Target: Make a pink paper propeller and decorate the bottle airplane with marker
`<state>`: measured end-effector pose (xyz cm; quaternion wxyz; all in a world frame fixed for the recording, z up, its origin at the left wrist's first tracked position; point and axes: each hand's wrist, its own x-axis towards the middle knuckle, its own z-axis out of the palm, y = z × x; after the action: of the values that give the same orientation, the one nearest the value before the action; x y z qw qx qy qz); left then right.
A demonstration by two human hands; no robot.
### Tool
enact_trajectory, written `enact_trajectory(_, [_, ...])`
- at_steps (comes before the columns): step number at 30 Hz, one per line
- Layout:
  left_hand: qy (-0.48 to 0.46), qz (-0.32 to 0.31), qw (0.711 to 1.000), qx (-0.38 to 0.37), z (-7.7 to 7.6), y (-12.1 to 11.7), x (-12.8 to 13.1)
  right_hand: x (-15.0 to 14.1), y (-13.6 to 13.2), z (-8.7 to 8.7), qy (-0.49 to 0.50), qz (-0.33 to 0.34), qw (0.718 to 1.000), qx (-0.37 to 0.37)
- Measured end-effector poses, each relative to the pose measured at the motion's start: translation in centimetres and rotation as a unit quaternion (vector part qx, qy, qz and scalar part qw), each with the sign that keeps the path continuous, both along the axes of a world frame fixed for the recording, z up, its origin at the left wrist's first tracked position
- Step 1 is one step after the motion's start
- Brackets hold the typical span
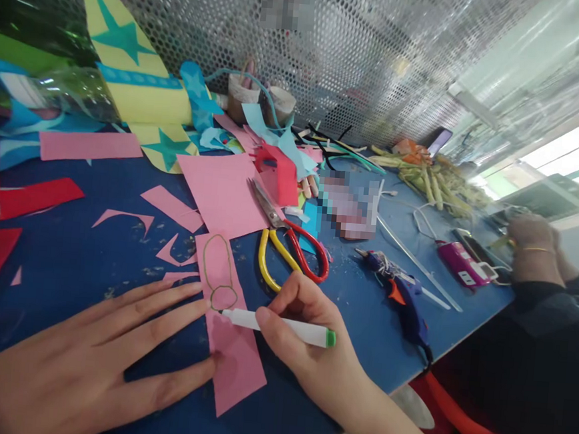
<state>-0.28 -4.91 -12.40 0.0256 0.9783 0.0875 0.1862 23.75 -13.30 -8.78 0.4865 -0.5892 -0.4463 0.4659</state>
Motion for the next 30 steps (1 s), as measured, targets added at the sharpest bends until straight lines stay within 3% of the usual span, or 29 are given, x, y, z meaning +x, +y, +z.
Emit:
enact_trajectory(5, [0.018, -0.023, 1.000, 0.007, 0.5, 0.3, 0.0, -0.1, 0.2, 0.1, -0.012, 0.003, 1.000, -0.015])
enact_trajectory(15, [0.009, -0.007, 1.000, -0.019, -0.1, 0.0, 0.0, 0.2, 0.2, 0.6, -0.012, 0.024, 0.999, -0.042])
enact_trajectory(30, [0.016, -0.014, 0.999, -0.029, 0.6, 0.1, 0.1, 1.4, -0.3, 0.8, -0.020, 0.072, 0.993, -0.086])
